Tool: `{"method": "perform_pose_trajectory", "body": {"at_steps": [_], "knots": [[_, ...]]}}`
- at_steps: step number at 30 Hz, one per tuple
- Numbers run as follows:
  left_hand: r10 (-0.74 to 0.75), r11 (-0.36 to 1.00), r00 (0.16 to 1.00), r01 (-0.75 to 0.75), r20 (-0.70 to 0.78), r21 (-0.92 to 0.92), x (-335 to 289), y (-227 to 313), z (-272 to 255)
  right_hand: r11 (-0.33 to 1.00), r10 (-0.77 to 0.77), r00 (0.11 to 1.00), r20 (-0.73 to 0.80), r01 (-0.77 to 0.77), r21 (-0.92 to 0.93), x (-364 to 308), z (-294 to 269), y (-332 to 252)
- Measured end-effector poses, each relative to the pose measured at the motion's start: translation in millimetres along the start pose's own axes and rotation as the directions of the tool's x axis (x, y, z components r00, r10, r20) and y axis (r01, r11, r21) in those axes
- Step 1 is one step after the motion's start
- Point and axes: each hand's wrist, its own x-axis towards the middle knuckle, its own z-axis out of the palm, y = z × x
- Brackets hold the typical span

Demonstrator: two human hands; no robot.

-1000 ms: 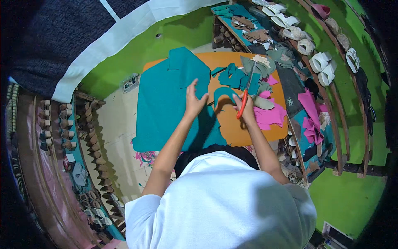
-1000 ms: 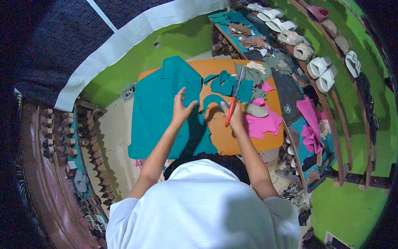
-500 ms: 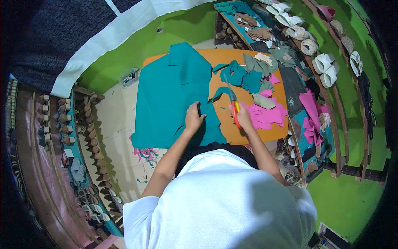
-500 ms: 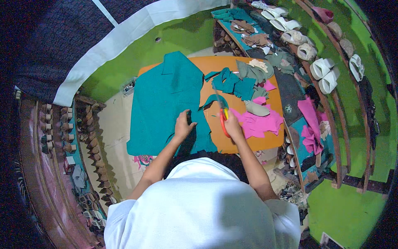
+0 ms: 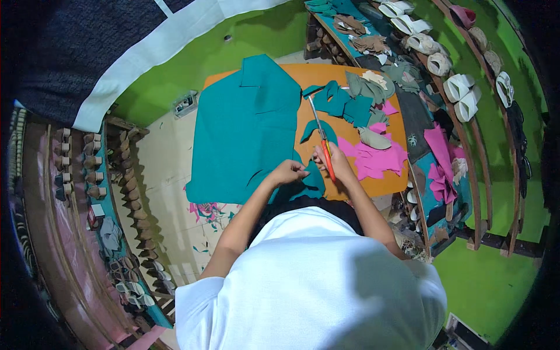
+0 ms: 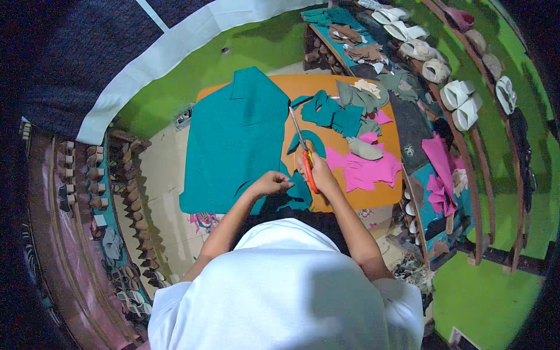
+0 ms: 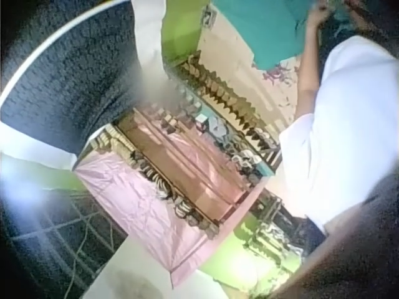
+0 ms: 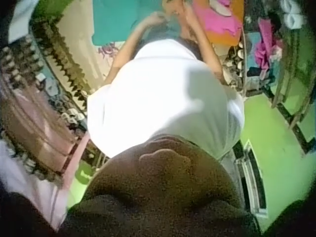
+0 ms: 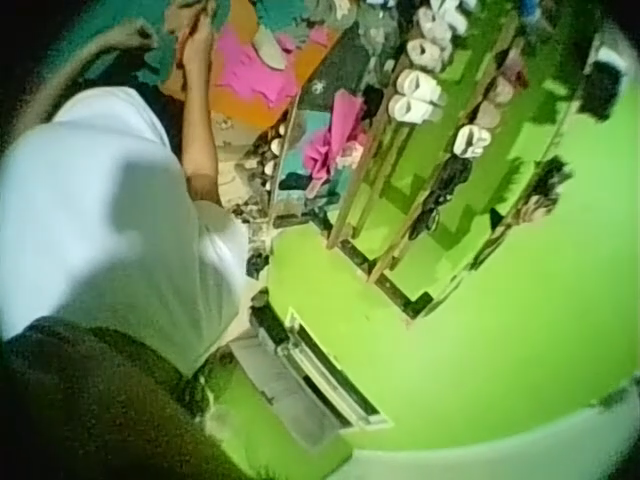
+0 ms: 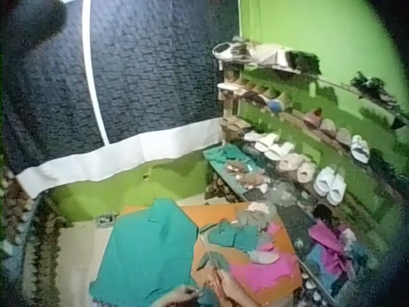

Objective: Cutting a pattern out of green fabric using scissors.

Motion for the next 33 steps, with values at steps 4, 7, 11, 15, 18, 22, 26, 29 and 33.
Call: {"method": "perform_pose_trajectory", "body": {"at_steps": [4,7,11,15,18,22,26,29,33], "knots": [[0.111,0.978,0.988,-0.128,0.112,0.162,8,-16,6,0.981,0.034,0.996,0.084,-0.018,-0.194,9,-6,19],[0.427,0.872,0.904,-0.418,0.021,0.255,3,-9,14,0.994,0.005,0.996,0.089,0.005,-0.108,7,0,25],[0.426,0.758,0.781,-0.033,-0.456,0.651,-14,-17,-4,0.969,-0.039,0.999,-0.029,0.031,-0.245,2,2,26],[0.448,0.635,0.335,0.534,-0.829,0.558,-35,-25,-5,0.941,-0.143,0.986,-0.084,0.109,-0.322,0,1,30],[0.23,0.736,0.314,0.563,-0.921,0.376,-41,-44,-18,0.997,-0.006,0.999,0.041,0.009,-0.076,-6,6,32],[0.388,0.844,0.333,0.247,-0.859,0.476,-41,-68,-34,0.986,0.142,0.978,0.151,-0.127,-0.107,-14,20,24],[0.081,0.989,0.575,0.055,-0.814,0.137,-37,-58,-38,0.981,0.169,0.97,0.173,-0.149,-0.121,-18,30,19],[-0.064,0.989,0.631,-0.064,-0.774,-0.133,-38,-59,-36,0.993,0.113,0.983,0.145,-0.106,-0.056,-13,37,26],[-0.303,0.553,0.761,-0.35,-0.574,-0.756,-52,0,-8,0.998,0.068,0.997,0.028,-0.068,-0.013,4,33,38]]}}
